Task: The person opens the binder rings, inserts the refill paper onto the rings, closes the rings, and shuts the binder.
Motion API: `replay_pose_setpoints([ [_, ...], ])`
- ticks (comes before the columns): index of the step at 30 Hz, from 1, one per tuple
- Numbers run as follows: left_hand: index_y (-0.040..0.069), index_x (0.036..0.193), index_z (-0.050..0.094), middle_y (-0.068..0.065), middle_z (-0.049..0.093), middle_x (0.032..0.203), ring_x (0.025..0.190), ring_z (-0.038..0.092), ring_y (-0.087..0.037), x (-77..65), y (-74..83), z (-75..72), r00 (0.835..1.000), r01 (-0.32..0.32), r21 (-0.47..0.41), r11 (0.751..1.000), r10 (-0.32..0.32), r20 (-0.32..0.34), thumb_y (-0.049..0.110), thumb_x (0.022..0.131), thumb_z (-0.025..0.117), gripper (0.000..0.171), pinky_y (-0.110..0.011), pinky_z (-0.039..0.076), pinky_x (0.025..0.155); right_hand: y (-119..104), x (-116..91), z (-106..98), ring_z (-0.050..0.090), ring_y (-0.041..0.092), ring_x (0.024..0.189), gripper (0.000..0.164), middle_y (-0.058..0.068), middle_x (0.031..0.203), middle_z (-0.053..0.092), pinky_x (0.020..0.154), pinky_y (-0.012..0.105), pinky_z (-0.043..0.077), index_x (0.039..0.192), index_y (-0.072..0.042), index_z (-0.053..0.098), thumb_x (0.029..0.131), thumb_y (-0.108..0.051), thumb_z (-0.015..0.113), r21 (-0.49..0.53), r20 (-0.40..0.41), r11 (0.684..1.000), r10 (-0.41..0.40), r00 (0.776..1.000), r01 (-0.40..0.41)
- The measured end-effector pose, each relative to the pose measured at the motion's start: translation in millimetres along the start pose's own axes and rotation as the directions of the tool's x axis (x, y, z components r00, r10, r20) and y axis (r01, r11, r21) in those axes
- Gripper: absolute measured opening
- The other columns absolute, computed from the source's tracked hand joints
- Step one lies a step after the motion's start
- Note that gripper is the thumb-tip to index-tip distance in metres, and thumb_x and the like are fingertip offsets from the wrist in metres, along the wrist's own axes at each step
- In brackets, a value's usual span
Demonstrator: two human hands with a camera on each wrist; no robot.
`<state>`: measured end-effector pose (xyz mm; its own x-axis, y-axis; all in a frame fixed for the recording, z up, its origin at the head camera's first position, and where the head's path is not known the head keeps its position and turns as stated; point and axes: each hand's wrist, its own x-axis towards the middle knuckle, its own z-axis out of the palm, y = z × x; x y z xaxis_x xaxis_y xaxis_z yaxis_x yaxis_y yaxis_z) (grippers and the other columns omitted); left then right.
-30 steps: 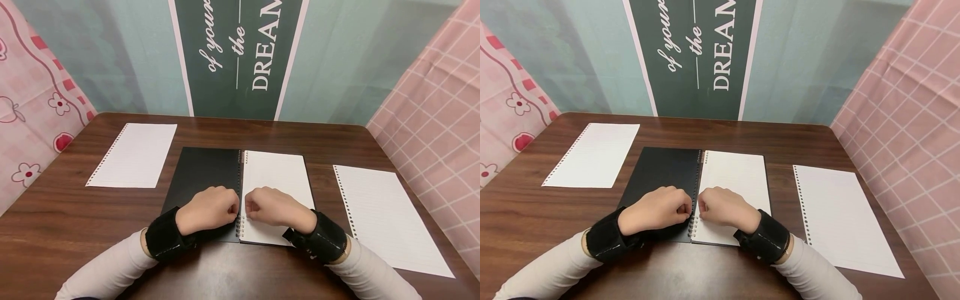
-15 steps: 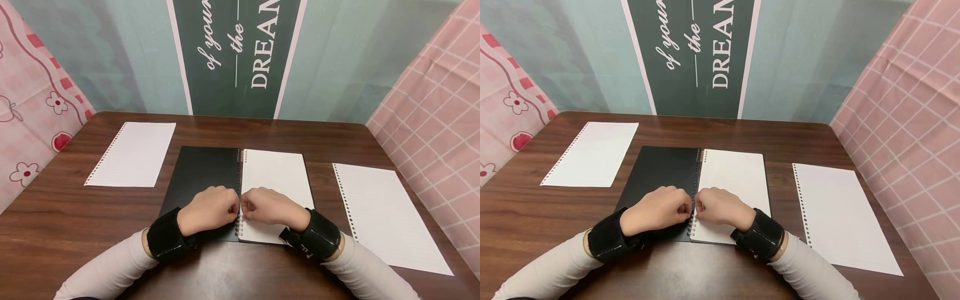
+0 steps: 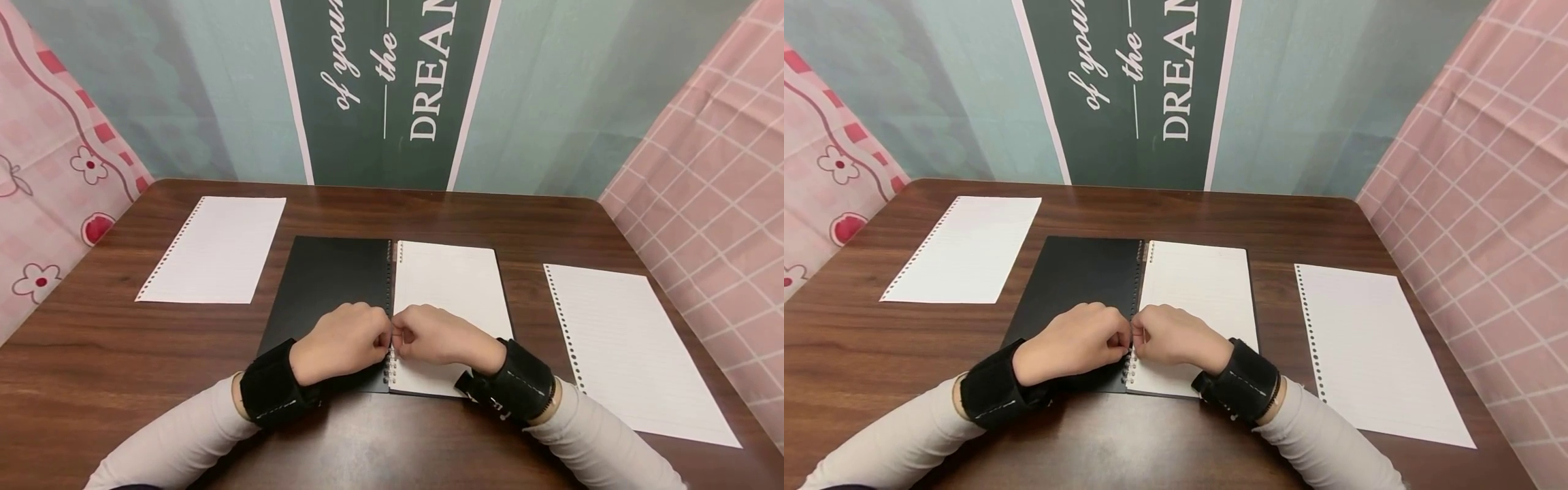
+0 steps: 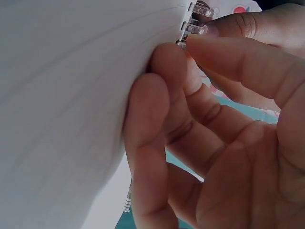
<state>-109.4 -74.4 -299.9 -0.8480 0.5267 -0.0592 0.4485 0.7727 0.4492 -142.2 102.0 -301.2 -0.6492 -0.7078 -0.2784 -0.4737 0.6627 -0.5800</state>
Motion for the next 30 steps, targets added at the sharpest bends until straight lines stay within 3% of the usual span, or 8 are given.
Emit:
replay_pose_setpoints([
  [15,0.022,0.049,0.049,0.014,0.033,0.051,0.05,0.034,-0.005,-0.6,-3.5,-0.7,1.0,-0.018,0.012,1.0,0.018,-0.01,0.0,0.075,0.058,0.036,-0.021,0.023,0.043,-0.2,-0.3,-2.6,0.033,0.007,0.057,0.021,-0.008,0.059,0.036,0.055,0.021,0.025,0.073,-0.017,0.057,0.086,-0.001,0.06,0.029,0.038,1.0,0.008,0.999,-0.009],
  [30,0.025,0.049,0.043,0.014,0.024,0.052,0.053,0.023,-0.005,-12.6,-2.8,-4.6,0.999,0.029,-0.06,0.998,-0.028,0.029,0.001,0.076,0.058,0.039,-0.022,0.015,0.047,0.5,-12.1,-3.7,0.044,0.006,0.062,0.022,-0.009,0.061,0.047,0.058,0.02,0.034,0.069,-0.016,0.06,0.086,-0.005,0.068,-0.003,-0.016,0.999,0.041,0.999,-0.041],
])
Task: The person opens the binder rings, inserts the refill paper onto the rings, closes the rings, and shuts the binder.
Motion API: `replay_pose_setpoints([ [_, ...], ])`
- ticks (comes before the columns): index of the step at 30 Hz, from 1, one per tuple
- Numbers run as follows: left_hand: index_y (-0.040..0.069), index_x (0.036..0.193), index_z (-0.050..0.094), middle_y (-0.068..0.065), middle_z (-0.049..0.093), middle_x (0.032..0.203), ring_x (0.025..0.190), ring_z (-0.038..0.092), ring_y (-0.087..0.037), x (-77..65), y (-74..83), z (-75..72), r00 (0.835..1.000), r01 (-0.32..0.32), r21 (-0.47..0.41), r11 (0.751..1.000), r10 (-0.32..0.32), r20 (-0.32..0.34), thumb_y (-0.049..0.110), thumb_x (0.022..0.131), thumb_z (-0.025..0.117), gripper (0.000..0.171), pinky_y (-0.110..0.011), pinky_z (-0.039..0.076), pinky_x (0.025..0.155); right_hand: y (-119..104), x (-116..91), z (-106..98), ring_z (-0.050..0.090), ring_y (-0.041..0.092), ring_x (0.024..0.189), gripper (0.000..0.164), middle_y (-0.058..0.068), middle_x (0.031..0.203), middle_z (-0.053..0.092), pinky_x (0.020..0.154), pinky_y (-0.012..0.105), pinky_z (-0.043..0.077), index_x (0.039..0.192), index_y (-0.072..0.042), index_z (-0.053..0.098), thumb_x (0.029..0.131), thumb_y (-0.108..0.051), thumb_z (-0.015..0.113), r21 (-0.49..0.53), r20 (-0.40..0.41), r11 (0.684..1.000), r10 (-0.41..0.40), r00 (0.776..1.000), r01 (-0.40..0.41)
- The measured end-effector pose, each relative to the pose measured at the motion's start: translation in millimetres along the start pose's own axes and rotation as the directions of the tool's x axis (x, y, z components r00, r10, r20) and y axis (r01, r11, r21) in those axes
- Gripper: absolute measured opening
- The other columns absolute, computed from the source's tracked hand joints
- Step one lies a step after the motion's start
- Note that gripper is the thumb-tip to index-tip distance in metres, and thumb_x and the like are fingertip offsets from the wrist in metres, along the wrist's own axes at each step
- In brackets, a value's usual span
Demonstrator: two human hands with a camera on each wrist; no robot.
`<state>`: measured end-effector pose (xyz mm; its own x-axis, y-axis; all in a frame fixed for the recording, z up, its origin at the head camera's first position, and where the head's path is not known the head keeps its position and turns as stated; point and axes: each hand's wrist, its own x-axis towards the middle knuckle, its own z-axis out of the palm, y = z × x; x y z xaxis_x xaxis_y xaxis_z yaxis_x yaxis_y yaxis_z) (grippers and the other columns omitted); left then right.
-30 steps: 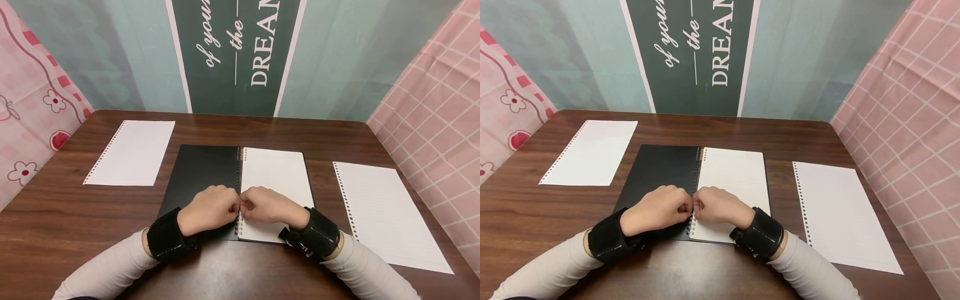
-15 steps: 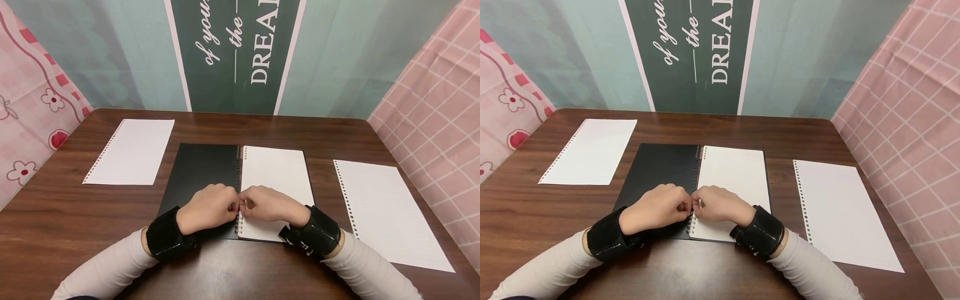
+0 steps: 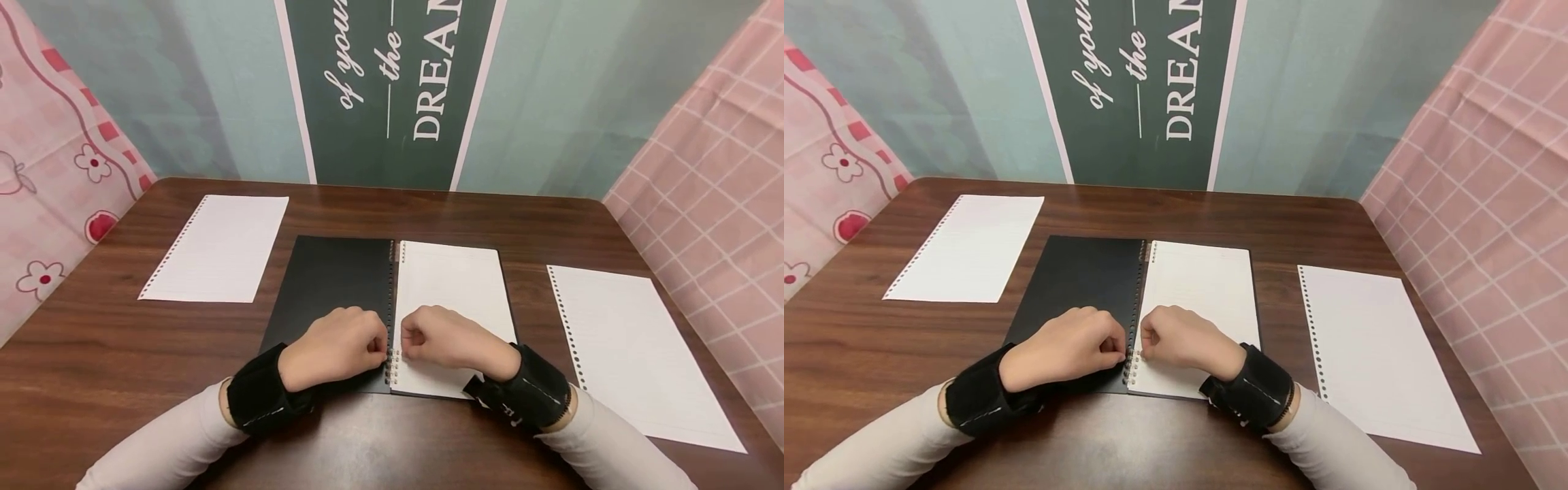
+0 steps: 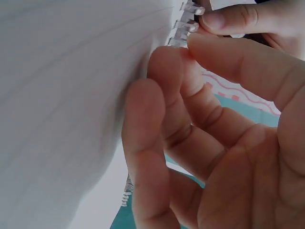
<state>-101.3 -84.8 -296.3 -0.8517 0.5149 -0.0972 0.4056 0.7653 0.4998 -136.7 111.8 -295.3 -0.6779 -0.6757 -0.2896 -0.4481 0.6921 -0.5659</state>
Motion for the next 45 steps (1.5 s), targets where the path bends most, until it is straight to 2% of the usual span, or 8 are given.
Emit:
replay_pose_setpoints([
  [5,0.026,0.05,0.047,0.015,0.028,0.051,0.052,0.026,-0.004,-5.6,2.8,-2.1,0.999,-0.009,-0.02,1.0,0.01,0.036,0.003,0.078,0.061,0.038,-0.021,0.018,0.046,-3.1,-12.9,0.0,0.048,0.006,0.063,0.022,-0.009,0.062,0.053,0.057,0.021,0.038,0.069,-0.018,0.061,0.085,-0.006,0.07,0.015,-0.03,1.0,0.006,1.0,-0.005],
  [12,0.025,0.057,0.061,0.014,0.049,0.053,0.052,0.047,-0.004,-7.4,4.2,-2.0,0.997,-0.016,-0.007,1.0,0.017,0.078,0.014,0.08,0.075,0.029,-0.022,0.037,0.045,-6.1,-21.2,5.7,0.048,0.0,0.058,0.019,-0.011,0.061,0.055,0.057,0.019,0.043,0.072,-0.017,0.067,0.085,-0.003,0.069,0.073,-0.028,0.995,-0.07,0.997,0.072],
  [15,0.026,0.058,0.063,0.015,0.054,0.054,0.055,0.051,-0.005,-6.8,3.8,-0.9,0.995,-0.008,0.003,1.0,0.008,0.098,0.02,0.08,0.079,0.027,-0.024,0.042,0.047,-6.0,-20.8,9.3,0.05,-0.002,0.057,0.017,-0.012,0.062,0.059,0.057,0.019,0.044,0.075,-0.016,0.072,0.086,-0.003,0.07,0.117,-0.017,0.988,-0.101,0.995,0.103],
  [26,0.026,0.059,0.064,0.015,0.056,0.055,0.056,0.052,-0.005,-2.4,1.2,0.3,0.99,0.004,-0.012,1.0,-0.002,0.143,0.024,0.08,0.08,0.027,-0.026,0.042,0.046,-2.6,-19.4,8.9,0.055,-0.004,0.06,0.013,-0.008,0.07,0.069,0.059,0.019,0.048,0.082,-0.014,0.077,0.087,-0.004,0.07,0.179,0.027,0.971,-0.165,0.986,0.158],
  [37,0.026,0.059,0.064,0.015,0.057,0.054,0.058,0.053,-0.005,-0.3,-1.1,-1.6,0.984,0.024,-0.028,0.999,-0.019,0.178,0.024,0.081,0.08,0.027,-0.026,0.042,0.049,4.0,-16.2,6.5,0.052,-0.003,0.057,0.013,-0.008,0.064,0.063,0.056,0.017,0.045,0.085,-0.011,0.075,0.084,-0.001,0.067,0.195,0.072,0.959,-0.224,0.972,0.206],
  [45,0.025,0.059,0.063,0.014,0.056,0.054,0.055,0.053,-0.006,-1.8,-1.3,-1.1,0.981,0.039,-0.04,0.998,-0.03,0.194,0.025,0.081,0.08,0.027,-0.025,0.04,0.048,6.3,-15.4,4.9,0.054,-0.004,0.059,0.009,-0.005,0.068,0.069,0.06,0.018,0.048,0.091,-0.01,0.077,0.087,-0.005,0.07,0.2,0.105,0.953,-0.254,0.962,0.229],
])
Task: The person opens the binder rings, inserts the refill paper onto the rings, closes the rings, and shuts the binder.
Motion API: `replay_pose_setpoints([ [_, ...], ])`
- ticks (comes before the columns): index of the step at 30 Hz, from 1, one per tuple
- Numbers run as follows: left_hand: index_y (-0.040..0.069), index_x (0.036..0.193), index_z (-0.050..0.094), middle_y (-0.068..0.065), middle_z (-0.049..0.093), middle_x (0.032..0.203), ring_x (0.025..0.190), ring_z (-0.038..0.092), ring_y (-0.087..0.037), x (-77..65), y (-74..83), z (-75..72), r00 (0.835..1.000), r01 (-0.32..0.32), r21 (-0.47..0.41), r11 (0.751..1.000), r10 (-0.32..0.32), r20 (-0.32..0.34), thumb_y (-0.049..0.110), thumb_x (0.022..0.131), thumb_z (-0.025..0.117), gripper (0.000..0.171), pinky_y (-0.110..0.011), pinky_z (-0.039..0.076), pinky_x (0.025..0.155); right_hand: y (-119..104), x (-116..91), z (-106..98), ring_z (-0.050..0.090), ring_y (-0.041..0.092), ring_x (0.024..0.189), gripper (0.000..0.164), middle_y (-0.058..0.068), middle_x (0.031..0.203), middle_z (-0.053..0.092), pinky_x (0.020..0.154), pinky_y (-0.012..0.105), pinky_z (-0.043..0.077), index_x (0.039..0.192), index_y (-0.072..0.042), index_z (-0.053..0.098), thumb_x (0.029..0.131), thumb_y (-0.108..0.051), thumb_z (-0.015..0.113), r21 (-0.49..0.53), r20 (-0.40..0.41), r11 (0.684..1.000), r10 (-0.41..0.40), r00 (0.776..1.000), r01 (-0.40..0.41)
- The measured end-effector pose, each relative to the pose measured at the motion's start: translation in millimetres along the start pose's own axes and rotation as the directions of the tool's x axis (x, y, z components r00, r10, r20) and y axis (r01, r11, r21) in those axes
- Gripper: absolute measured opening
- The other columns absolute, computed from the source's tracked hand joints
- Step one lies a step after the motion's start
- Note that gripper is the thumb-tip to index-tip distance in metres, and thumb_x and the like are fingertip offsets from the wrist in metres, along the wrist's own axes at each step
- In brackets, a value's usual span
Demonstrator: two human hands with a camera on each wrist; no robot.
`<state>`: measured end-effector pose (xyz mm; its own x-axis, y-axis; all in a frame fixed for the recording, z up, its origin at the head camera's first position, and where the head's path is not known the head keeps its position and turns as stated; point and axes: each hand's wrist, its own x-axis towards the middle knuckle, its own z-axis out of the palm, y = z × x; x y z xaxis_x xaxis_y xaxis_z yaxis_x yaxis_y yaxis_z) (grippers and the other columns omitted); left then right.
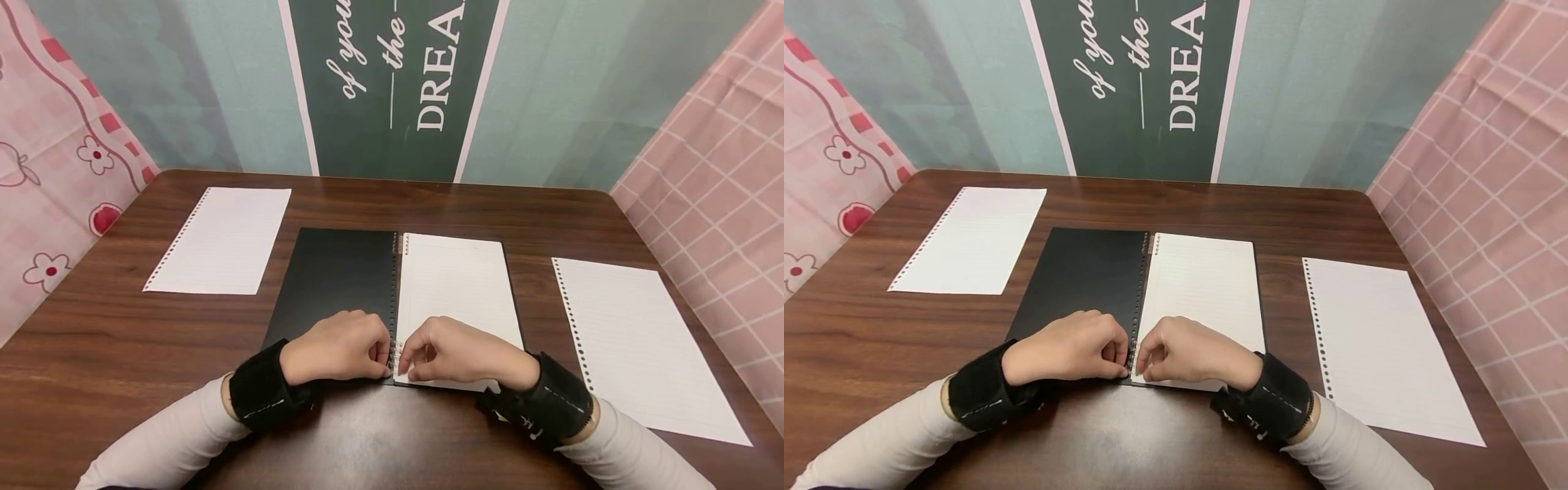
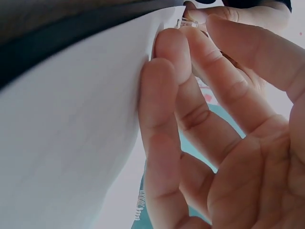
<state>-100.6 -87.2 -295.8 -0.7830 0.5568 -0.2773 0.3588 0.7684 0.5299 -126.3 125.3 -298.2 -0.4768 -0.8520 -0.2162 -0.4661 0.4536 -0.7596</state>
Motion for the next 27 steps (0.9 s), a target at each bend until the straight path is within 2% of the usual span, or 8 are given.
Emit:
replay_pose_setpoints([
  [11,0.025,0.06,0.062,0.013,0.055,0.054,0.055,0.052,-0.006,0.6,-2.5,0.4,1.0,-0.008,0.006,1.0,0.008,0.014,0.025,0.081,0.078,0.027,-0.025,0.04,0.048,4.4,0.1,-3.6,0.051,-0.006,0.059,0.012,-0.001,0.073,0.072,0.057,0.017,0.045,0.095,-0.007,0.078,0.087,-0.003,0.069,0.046,0.039,0.999,-0.004,0.999,0.002],
  [15,0.024,0.061,0.062,0.013,0.055,0.054,0.055,0.051,-0.006,1.1,-4.0,-0.7,0.999,-0.022,-0.006,1.0,0.022,0.029,0.026,0.082,0.078,0.027,-0.024,0.039,0.049,7.0,2.0,-4.7,0.051,-0.006,0.058,0.009,0.0,0.07,0.071,0.055,0.016,0.043,0.088,-0.006,0.077,0.088,-0.003,0.068,0.07,0.054,0.998,0.005,0.999,-0.009],
  [20,0.024,0.063,0.063,0.012,0.054,0.052,0.052,0.052,-0.006,2.0,-5.6,-3.7,0.998,-0.029,-0.055,0.998,0.032,0.056,0.026,0.085,0.076,0.026,-0.024,0.039,0.05,11.5,7.5,-8.8,0.044,-0.001,0.053,0.019,-0.001,0.059,0.061,0.05,0.017,0.033,0.072,-0.004,0.069,0.09,-0.007,0.065,0.091,0.002,0.994,0.068,0.998,-0.068],
  [27,0.021,0.066,0.064,0.008,0.056,0.051,0.049,0.057,-0.009,4.1,-4.5,-4.1,0.998,0.026,-0.121,0.992,-0.019,0.058,0.028,0.09,0.072,0.026,-0.024,0.036,0.046,11.4,21.3,-16.0,0.041,0.005,0.049,0.031,0.0,0.055,0.056,0.05,0.019,0.032,0.065,-0.004,0.06,0.094,-0.014,0.063,0.036,-0.048,0.984,0.178,0.983,-0.177],
])
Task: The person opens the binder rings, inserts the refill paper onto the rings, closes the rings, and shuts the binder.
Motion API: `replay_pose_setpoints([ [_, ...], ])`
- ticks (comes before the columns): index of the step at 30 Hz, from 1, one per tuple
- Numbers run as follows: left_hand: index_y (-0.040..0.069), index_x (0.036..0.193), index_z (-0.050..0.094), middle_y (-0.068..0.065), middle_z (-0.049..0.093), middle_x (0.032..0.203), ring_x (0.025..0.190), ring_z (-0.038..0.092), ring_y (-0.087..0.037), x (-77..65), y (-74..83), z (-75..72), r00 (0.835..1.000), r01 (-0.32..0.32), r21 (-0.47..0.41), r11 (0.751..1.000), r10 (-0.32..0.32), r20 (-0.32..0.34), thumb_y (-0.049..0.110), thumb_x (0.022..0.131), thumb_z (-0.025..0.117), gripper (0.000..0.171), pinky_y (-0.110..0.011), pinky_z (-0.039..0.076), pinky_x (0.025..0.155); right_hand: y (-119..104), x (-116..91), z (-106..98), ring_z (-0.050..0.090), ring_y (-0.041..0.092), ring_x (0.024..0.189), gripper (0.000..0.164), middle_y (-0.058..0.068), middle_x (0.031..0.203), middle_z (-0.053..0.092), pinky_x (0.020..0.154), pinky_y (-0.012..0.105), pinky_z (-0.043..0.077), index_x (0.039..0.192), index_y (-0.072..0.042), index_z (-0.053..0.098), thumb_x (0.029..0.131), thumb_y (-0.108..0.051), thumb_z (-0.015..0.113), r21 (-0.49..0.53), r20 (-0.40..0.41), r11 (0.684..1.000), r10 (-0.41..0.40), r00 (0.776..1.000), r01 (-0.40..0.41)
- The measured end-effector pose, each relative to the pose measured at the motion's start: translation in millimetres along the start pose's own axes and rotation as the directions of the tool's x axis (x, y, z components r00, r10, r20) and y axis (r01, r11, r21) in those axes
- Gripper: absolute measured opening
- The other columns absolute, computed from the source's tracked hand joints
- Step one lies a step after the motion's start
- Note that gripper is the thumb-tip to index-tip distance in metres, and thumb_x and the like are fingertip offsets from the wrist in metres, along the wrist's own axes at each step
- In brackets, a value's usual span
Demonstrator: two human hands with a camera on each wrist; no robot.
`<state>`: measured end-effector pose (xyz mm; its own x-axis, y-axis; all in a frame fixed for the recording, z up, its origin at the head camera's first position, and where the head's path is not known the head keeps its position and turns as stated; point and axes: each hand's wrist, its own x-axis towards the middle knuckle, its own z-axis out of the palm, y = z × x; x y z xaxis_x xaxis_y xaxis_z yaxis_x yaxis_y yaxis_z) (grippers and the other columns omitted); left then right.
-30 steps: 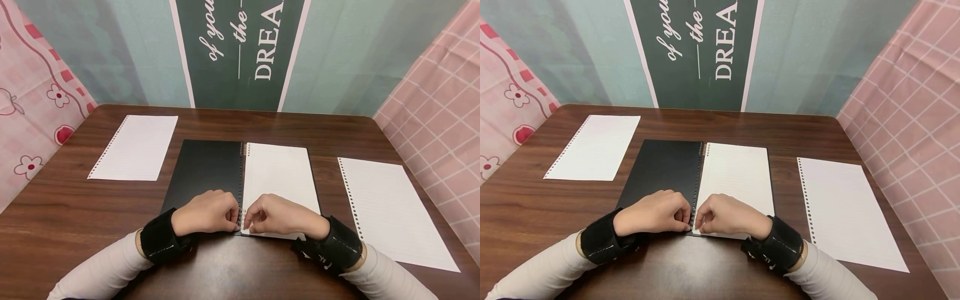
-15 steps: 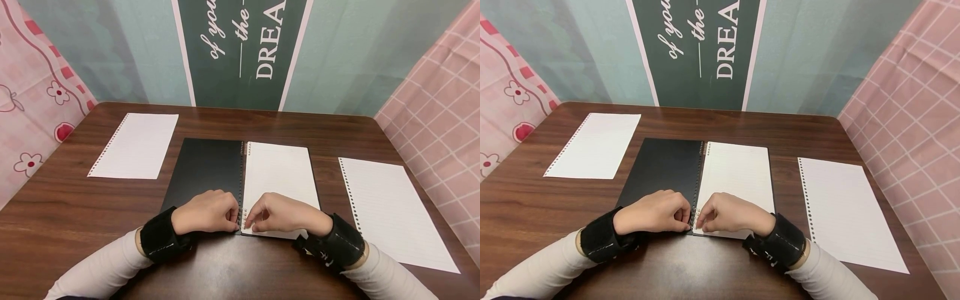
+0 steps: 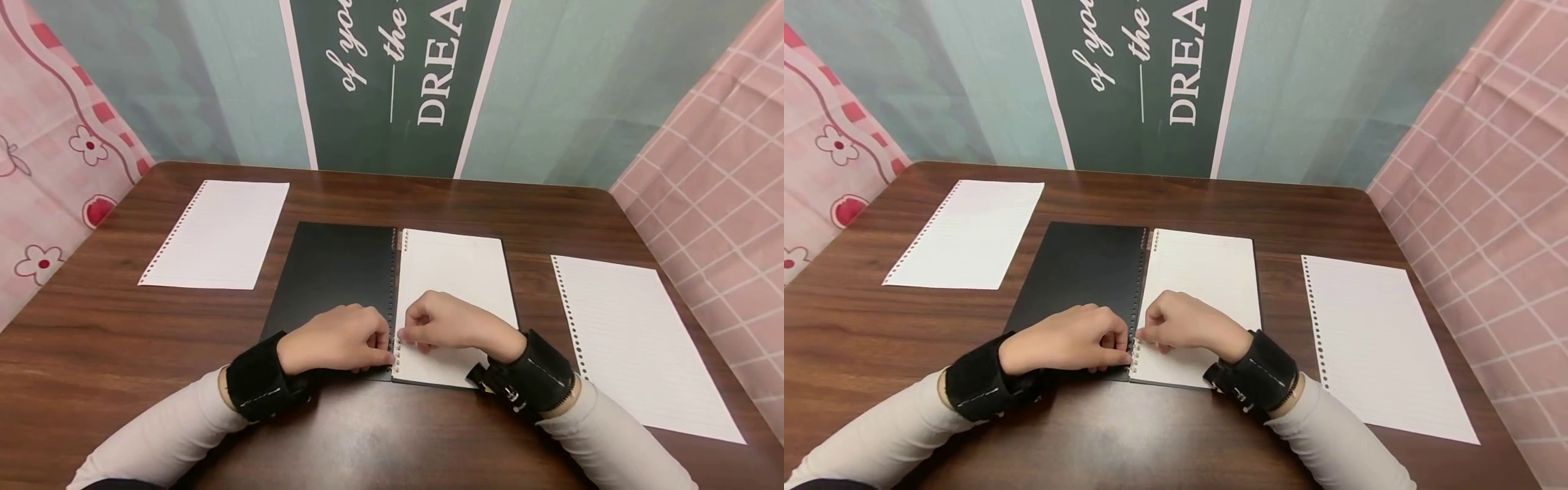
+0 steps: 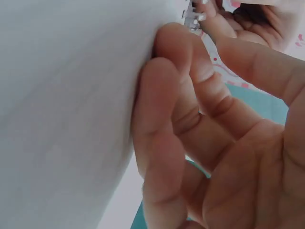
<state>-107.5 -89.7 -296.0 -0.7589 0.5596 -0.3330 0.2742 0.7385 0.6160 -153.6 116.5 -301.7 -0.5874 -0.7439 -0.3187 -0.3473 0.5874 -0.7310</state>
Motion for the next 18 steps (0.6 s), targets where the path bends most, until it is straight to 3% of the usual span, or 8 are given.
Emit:
replay_pose_setpoints([
  [6,0.018,0.069,0.064,0.005,0.061,0.054,0.05,0.061,-0.01,1.1,0.3,0.2,1.0,0.011,-0.002,1.0,-0.011,0.011,0.027,0.091,0.072,0.025,-0.027,0.042,0.048,-4.7,3.5,1.9,0.044,0.005,0.05,0.032,-0.006,0.054,0.051,0.052,0.02,0.033,0.064,-0.009,0.058,0.093,-0.02,0.067,-0.056,-0.005,0.997,0.061,0.998,-0.061],
  [18,0.017,0.069,0.064,0.004,0.062,0.055,0.049,0.061,-0.01,2.8,0.4,0.7,1.0,0.005,-0.018,1.0,-0.005,0.015,0.025,0.091,0.072,0.025,-0.026,0.042,0.048,-13.2,-1.2,8.0,0.042,0.007,0.053,0.032,-0.009,0.057,0.046,0.052,0.022,0.031,0.063,-0.015,0.059,0.09,-0.024,0.072,-0.129,-0.045,0.978,0.161,0.986,-0.165],
])
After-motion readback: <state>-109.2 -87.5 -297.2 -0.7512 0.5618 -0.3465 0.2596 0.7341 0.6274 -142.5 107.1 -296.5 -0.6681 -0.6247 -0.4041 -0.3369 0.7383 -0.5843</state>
